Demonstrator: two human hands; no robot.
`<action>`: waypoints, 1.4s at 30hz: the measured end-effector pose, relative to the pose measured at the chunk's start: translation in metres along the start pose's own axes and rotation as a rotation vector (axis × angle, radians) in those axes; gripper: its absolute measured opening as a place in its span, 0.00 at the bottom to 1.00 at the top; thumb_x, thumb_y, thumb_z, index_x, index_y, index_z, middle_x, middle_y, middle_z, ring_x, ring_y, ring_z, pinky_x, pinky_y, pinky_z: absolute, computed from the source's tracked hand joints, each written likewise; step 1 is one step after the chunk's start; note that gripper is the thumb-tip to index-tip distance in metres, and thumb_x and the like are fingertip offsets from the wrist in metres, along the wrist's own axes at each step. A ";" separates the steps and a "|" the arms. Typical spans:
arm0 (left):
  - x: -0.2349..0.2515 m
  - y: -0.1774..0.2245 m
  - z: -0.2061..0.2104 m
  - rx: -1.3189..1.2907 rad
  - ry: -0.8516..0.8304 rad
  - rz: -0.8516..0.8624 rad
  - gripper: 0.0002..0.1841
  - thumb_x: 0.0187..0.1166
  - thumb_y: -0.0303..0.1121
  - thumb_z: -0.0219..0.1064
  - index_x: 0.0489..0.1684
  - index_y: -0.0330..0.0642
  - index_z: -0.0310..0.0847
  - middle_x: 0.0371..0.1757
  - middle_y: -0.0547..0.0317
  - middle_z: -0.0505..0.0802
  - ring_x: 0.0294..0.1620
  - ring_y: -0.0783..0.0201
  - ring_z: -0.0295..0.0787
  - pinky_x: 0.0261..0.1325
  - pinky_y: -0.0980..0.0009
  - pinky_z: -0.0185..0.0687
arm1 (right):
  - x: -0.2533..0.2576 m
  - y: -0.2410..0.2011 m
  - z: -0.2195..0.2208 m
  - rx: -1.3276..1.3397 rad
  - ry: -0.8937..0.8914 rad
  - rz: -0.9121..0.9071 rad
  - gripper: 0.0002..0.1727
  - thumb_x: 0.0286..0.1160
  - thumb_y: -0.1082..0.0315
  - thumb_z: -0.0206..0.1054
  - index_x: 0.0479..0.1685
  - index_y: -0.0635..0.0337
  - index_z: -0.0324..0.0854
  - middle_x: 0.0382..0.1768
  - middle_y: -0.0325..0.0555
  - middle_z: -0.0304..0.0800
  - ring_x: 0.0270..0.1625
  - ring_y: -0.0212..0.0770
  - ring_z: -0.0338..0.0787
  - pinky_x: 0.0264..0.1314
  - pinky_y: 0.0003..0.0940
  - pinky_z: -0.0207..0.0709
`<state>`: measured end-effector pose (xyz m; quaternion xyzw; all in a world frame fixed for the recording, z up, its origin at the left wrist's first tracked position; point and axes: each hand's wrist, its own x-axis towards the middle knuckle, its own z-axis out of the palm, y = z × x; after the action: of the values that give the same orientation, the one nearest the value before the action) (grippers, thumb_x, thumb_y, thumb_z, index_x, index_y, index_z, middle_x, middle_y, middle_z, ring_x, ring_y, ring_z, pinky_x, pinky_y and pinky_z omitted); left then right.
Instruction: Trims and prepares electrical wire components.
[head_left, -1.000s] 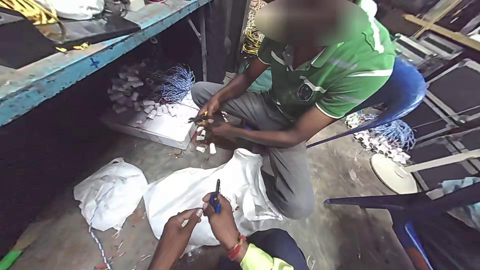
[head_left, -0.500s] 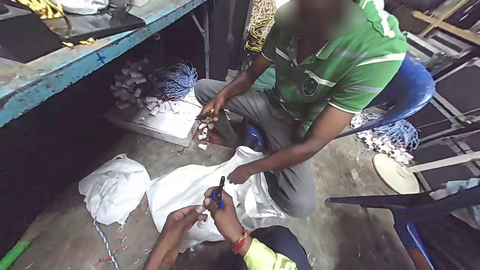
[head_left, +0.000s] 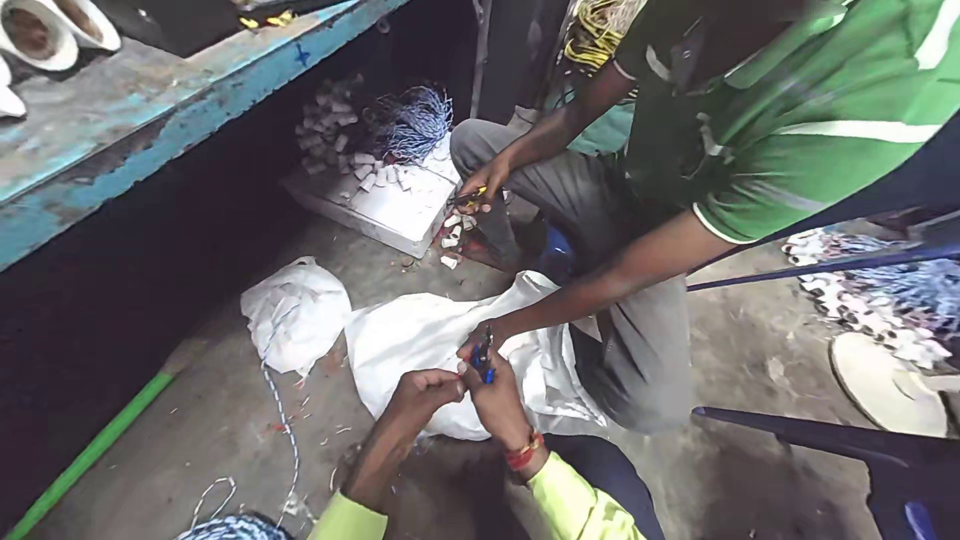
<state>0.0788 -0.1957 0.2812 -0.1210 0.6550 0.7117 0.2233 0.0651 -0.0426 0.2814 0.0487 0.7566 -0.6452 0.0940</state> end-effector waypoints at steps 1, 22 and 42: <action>0.000 0.001 0.000 0.003 -0.021 -0.006 0.04 0.74 0.25 0.71 0.38 0.34 0.91 0.32 0.61 0.95 0.37 0.70 0.92 0.50 0.70 0.89 | 0.000 0.000 -0.001 -0.026 -0.016 -0.001 0.12 0.74 0.73 0.65 0.53 0.62 0.86 0.34 0.39 0.87 0.30 0.29 0.83 0.36 0.29 0.81; 0.002 0.006 -0.004 -0.001 0.013 -0.104 0.08 0.78 0.22 0.63 0.37 0.32 0.90 0.28 0.61 0.93 0.27 0.71 0.88 0.38 0.73 0.88 | 0.000 -0.001 -0.002 -0.146 -0.111 0.003 0.18 0.75 0.64 0.68 0.61 0.62 0.84 0.39 0.41 0.89 0.37 0.30 0.87 0.44 0.29 0.83; 0.001 0.001 -0.027 -0.256 0.148 0.093 0.11 0.84 0.29 0.65 0.57 0.39 0.89 0.30 0.64 0.89 0.22 0.77 0.75 0.26 0.82 0.73 | -0.003 0.003 -0.014 -0.463 -0.189 0.005 0.28 0.65 0.63 0.78 0.69 0.54 0.83 0.58 0.49 0.89 0.54 0.46 0.88 0.55 0.52 0.82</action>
<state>0.0744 -0.2219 0.2783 -0.1701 0.5784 0.7882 0.1239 0.0678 -0.0287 0.2817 -0.0328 0.8720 -0.4562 0.1744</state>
